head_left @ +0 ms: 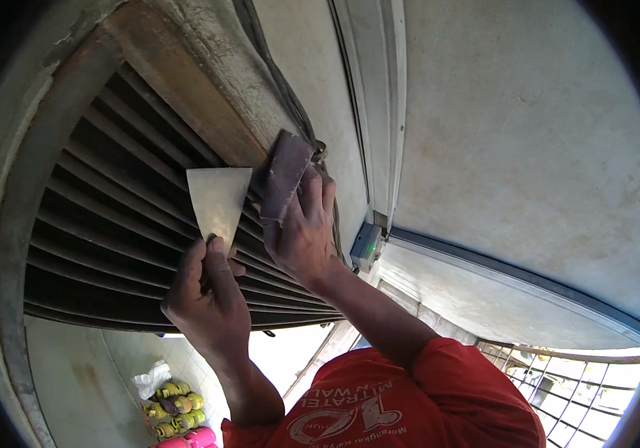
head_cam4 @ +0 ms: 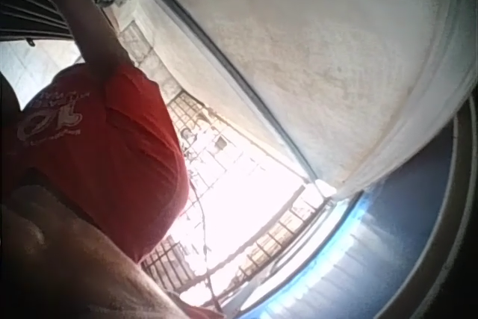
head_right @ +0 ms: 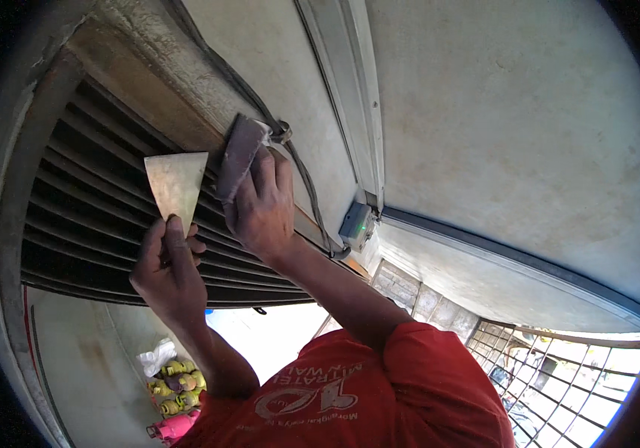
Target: The recorder uses a putty knife and sandpaper to scrape and sand the wall and metal door frame.
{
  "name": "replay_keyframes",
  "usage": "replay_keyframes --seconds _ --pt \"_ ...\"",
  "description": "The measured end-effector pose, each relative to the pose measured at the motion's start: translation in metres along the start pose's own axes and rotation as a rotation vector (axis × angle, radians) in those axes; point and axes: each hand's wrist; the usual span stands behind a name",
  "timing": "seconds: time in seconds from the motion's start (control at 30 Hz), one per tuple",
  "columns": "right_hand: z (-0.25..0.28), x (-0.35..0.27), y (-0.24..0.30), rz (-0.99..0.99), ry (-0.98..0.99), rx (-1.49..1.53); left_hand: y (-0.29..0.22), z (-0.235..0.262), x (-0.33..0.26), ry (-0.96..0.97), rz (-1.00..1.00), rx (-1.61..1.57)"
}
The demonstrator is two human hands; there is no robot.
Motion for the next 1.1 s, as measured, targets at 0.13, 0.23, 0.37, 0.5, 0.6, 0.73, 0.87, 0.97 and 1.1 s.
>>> replay_keyframes --seconds 0.13,0.23,0.37,0.5,0.6,0.73,0.87,0.97,1.1 --pt "-0.016 0.033 0.000 0.090 -0.167 0.252 -0.002 -0.003 0.000 -0.011 -0.002 -0.051" --pt "-0.010 0.074 0.011 0.082 -0.214 0.421 -0.010 0.005 0.004 -0.036 0.061 -0.078" --pt "-0.018 0.014 -0.018 0.146 -0.126 0.350 -0.011 0.009 0.005 -0.106 0.104 -0.108" --pt "-0.015 -0.045 -0.046 0.122 -0.026 0.280 -0.008 -0.003 0.001 -0.011 0.063 -0.109" --pt "-0.012 0.005 -0.025 0.160 -0.058 0.412 -0.002 -0.004 0.009 -0.006 0.035 -0.134" --pt "-0.013 0.002 -0.028 0.271 -0.079 0.305 -0.008 0.015 0.007 -0.062 0.033 -0.120" --pt "-0.024 -0.125 -0.098 -0.062 0.123 0.190 -0.004 0.007 0.003 -0.003 0.020 -0.098" --pt "-0.023 -0.118 -0.077 -0.149 0.080 0.298 0.003 -0.001 -0.003 0.009 0.111 -0.056" --pt "-0.023 -0.063 -0.054 0.002 -0.023 0.315 0.010 0.000 -0.003 0.054 0.072 -0.071"
Point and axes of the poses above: each hand's wrist, its own x-axis towards the middle knuckle, its own z-axis out of the back of the hand, y = z × x, and after that the axes turned 1 degree about z, right-handed
